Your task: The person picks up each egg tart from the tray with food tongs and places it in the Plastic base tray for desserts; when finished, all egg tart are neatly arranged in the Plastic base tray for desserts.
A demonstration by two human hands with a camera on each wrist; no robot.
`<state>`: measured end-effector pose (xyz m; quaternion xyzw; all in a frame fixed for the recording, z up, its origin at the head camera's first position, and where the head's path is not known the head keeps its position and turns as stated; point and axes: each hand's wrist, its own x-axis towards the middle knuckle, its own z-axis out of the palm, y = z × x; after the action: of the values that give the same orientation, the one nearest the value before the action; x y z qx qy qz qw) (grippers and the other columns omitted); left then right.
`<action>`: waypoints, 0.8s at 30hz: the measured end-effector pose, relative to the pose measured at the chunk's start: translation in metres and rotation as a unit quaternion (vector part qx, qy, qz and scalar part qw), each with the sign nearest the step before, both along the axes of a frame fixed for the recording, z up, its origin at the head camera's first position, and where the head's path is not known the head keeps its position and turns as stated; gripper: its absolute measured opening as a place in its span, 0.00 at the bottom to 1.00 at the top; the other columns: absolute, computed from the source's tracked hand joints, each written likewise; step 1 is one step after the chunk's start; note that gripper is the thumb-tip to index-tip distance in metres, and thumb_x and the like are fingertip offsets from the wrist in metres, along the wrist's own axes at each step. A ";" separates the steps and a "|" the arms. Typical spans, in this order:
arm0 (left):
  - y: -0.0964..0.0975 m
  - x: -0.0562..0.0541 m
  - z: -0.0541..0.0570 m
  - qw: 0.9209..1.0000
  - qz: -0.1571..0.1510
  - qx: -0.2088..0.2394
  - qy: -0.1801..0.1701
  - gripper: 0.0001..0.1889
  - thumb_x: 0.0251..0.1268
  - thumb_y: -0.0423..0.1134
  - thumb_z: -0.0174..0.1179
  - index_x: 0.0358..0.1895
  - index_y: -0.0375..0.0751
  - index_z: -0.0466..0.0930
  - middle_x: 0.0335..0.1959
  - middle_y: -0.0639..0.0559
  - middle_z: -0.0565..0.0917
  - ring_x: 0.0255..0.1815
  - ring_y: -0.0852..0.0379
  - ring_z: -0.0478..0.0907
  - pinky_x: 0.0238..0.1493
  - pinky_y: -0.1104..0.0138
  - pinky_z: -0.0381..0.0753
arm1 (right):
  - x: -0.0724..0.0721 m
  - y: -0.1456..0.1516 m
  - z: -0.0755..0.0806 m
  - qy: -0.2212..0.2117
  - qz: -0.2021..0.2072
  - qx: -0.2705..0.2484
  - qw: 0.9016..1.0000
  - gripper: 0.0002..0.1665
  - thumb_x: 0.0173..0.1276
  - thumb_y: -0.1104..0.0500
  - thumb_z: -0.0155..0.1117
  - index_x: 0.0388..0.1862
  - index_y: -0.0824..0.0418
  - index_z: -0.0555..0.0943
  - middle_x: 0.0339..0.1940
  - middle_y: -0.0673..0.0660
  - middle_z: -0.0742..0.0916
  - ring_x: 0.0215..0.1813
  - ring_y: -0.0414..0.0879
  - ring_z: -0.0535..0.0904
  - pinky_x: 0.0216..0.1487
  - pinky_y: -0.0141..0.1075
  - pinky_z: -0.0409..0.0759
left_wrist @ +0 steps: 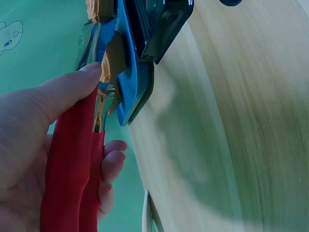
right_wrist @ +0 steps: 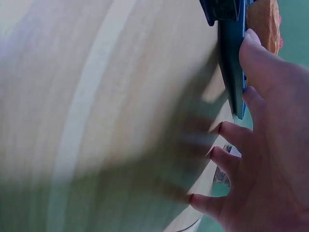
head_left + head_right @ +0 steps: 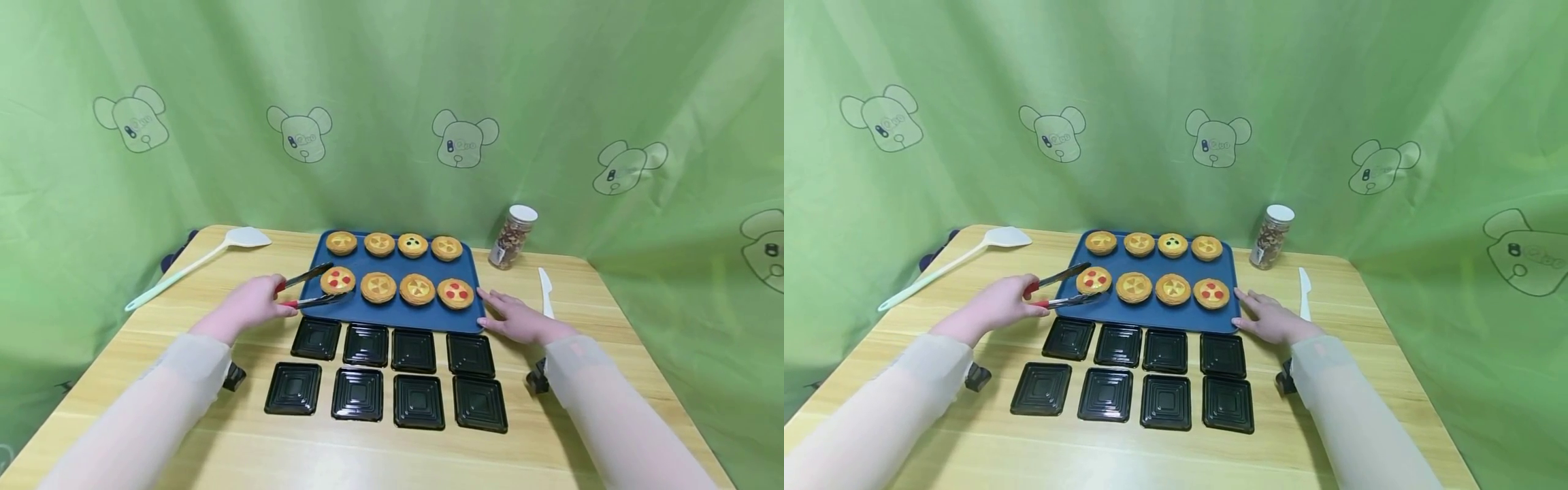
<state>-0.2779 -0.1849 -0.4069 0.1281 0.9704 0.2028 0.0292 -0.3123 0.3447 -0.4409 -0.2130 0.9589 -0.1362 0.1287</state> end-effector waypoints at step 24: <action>0.004 0.014 0.007 0.999 -0.009 -0.013 0.032 0.27 0.64 0.46 0.68 0.60 0.32 0.78 0.30 0.48 0.82 0.27 0.53 0.74 0.33 0.55 0.76 | 0.000 0.002 -0.002 0.004 0.009 -0.006 1.000 0.47 0.76 0.37 0.49 0.81 0.61 0.49 0.75 0.77 0.55 0.73 0.75 0.49 0.69 0.66 0.49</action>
<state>-0.2639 -0.1814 -0.4000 0.1428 0.9721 0.1859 0.0020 -0.3126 0.3468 -0.4424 -0.2226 0.9567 -0.1404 0.1247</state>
